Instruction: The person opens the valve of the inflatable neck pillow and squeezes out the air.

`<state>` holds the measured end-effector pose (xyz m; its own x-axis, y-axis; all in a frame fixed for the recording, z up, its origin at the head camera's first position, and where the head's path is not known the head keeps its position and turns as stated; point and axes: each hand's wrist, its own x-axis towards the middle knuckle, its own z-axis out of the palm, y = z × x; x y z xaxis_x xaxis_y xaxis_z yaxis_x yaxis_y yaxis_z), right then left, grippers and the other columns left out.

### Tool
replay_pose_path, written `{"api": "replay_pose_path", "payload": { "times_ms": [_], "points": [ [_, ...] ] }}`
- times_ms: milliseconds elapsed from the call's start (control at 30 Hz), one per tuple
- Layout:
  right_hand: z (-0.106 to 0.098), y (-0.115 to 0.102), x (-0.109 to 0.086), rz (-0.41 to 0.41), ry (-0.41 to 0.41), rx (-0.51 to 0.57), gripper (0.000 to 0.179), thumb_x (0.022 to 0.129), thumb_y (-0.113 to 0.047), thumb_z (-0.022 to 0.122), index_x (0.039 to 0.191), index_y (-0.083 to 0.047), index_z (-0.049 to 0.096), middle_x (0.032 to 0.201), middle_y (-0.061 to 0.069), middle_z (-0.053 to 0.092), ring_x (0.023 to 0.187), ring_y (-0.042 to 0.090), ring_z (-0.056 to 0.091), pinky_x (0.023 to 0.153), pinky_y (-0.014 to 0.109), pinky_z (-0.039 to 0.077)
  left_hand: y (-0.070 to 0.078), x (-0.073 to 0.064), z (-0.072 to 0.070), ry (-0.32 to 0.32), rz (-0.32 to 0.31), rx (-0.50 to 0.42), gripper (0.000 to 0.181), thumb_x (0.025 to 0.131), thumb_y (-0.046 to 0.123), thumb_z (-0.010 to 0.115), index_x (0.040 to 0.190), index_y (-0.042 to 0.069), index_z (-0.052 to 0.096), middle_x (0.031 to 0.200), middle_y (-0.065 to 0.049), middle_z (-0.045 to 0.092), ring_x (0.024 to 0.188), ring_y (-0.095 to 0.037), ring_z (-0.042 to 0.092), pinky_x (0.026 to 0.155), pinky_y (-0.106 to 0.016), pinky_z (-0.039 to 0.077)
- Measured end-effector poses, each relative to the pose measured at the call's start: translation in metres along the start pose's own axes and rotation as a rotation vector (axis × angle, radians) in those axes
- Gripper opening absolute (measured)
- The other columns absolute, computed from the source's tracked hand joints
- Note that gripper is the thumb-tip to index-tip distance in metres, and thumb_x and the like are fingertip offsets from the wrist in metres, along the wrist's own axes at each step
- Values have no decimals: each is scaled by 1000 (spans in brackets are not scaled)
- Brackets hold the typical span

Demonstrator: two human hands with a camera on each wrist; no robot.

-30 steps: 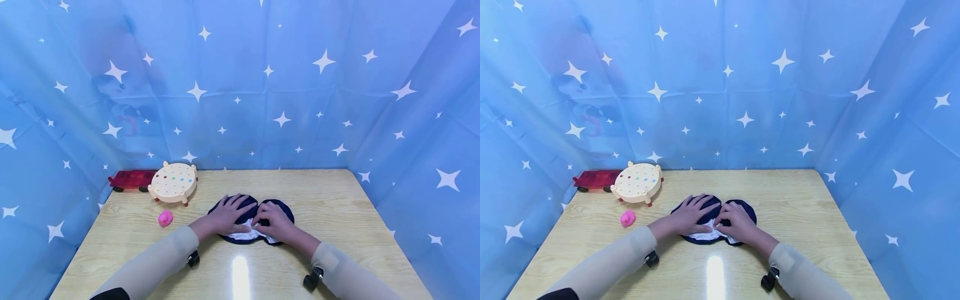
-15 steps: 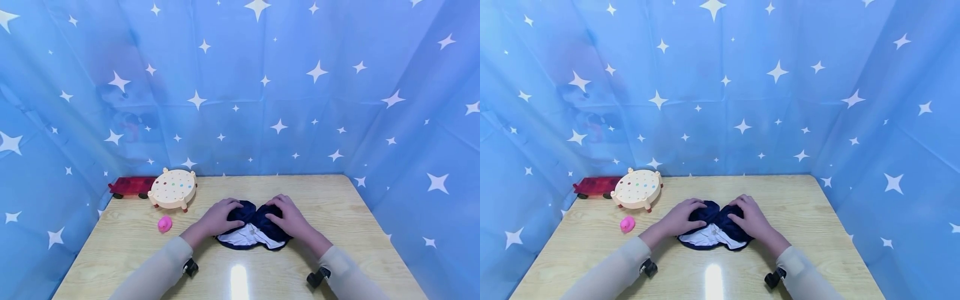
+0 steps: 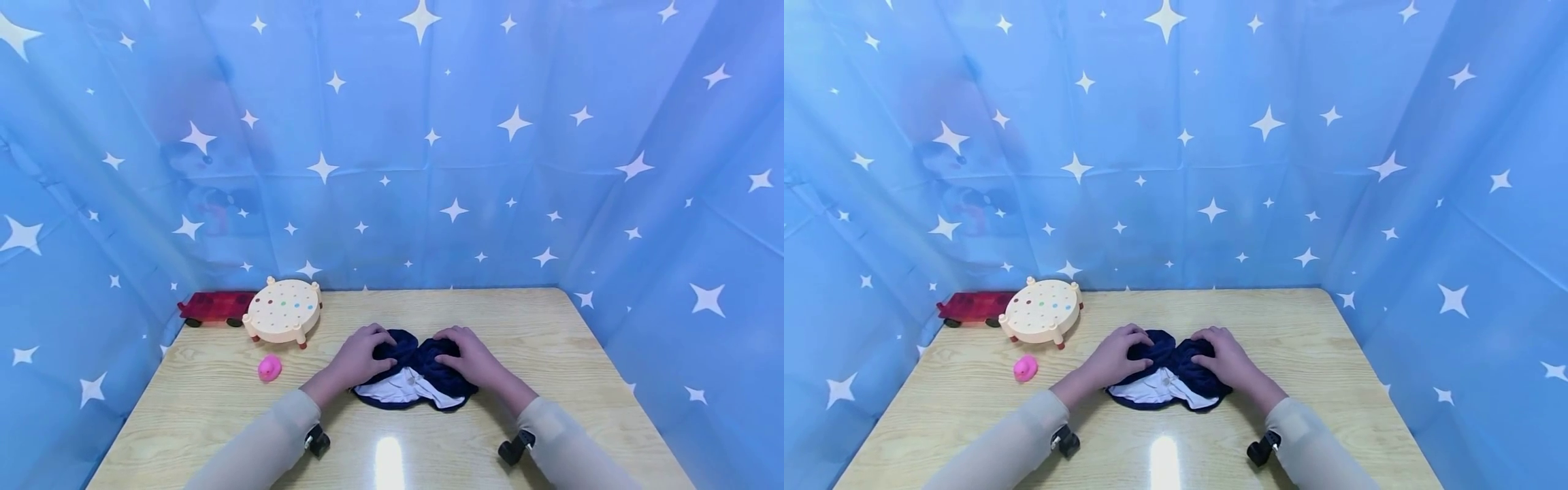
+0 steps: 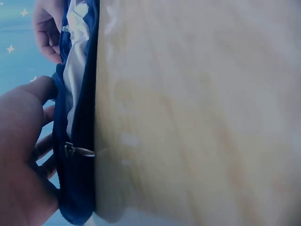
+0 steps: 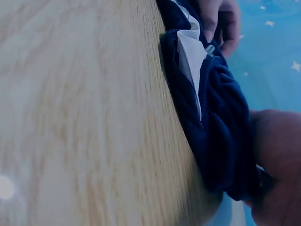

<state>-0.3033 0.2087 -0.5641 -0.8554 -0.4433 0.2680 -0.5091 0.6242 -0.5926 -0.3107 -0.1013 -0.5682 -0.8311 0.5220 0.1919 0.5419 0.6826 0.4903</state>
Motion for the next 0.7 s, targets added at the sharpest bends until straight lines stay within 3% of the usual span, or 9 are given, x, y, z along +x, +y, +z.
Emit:
{"api": "replay_pose_path", "payload": {
  "times_ms": [200, 367, 467, 600, 700],
  "points": [
    [-2, 0, -3, 43, 6, 33, 35, 98, -14, 86, 129, -4, 75, 122, 8, 74, 119, 33, 65, 107, 58, 51, -3, -8, -10, 2, -64, -34, 47, 99, 50, 83, 133, 19, 76, 137, -4, 65, 128, -30, 63, 107, -53, 54],
    [-15, -3, -7, 198, -2, 46, 46, 99, -24, 86, 136, 0, 71, 118, 9, 72, 114, 32, 68, 103, 56, 54, -4, -29, -36, 32, -301, -33, 65, 90, 50, 90, 137, 8, 71, 133, -13, 66, 122, -36, 65, 104, -56, 54],
    [-22, -3, -9, 256, -25, 51, 48, 96, -22, 89, 135, -1, 71, 118, 11, 72, 113, 32, 68, 102, 56, 54, -3, -36, -50, -12, -399, -65, 63, 87, 40, 94, 132, 3, 71, 125, -16, 71, 116, -37, 69, 102, -54, 55],
    [-25, -2, -10, 233, -64, 76, 42, 93, -14, 91, 129, -4, 73, 119, 12, 73, 115, 32, 67, 104, 56, 52, -5, -35, -54, -48, -405, -126, 46, 86, 24, 94, 120, 1, 73, 112, -16, 75, 106, -33, 71, 96, -50, 57],
    [-25, -1, -11, 207, -66, 87, 38, 92, -12, 91, 126, -6, 75, 117, 9, 73, 112, 30, 67, 102, 54, 53, -10, -30, -50, -4, -400, -183, 37, 87, 14, 92, 117, 2, 75, 104, -12, 74, 98, -28, 69, 92, -49, 58]
  ]
}}
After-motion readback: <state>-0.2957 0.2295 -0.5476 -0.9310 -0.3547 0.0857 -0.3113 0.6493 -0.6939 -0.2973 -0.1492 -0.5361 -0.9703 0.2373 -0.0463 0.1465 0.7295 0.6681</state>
